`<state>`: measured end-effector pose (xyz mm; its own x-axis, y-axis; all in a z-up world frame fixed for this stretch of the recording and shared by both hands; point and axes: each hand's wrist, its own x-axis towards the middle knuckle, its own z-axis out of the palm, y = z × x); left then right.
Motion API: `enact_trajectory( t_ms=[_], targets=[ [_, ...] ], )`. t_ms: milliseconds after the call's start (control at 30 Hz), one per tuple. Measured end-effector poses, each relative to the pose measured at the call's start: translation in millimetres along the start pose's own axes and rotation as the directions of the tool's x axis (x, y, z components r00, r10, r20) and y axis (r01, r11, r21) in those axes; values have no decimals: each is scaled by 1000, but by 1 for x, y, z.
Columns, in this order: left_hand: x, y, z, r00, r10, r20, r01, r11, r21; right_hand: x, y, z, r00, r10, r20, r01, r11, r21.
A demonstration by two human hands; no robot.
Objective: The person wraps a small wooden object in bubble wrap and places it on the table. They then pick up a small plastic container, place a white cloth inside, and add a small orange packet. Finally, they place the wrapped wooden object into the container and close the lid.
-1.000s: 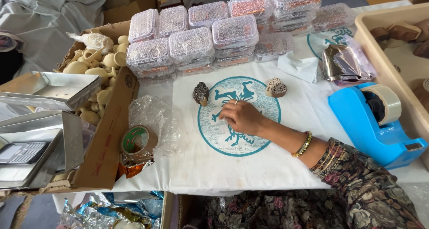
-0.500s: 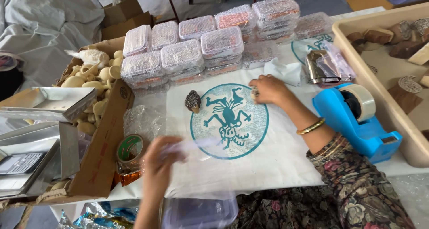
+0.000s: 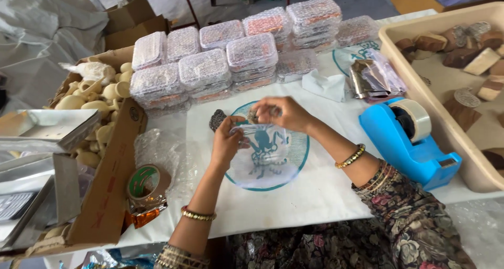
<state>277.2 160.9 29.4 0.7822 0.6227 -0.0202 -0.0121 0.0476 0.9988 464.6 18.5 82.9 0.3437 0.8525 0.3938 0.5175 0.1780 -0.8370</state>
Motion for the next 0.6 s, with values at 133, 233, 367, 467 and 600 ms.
enact_trajectory(
  t_ms=[133,233,367,467,600],
  targets=[
    [24,-11,30,993,94,65,-92,995,-28,-10,10,-11,963,-12,269,57,985,-160],
    [30,-6,43,972,203,120,-204,979,-5,-11,36,-20,985,91,149,-64,982,-180],
    [27,2,33,959,189,212,-227,959,172,-8,52,-40,981,107,164,-87,988,-125],
    [24,-7,24,956,139,258,-236,885,400,-10,51,-47,938,221,267,-178,968,-176],
    [9,4,26,938,222,267,-337,768,544,-5,72,-53,977,127,-169,-173,939,-298]
  ],
)
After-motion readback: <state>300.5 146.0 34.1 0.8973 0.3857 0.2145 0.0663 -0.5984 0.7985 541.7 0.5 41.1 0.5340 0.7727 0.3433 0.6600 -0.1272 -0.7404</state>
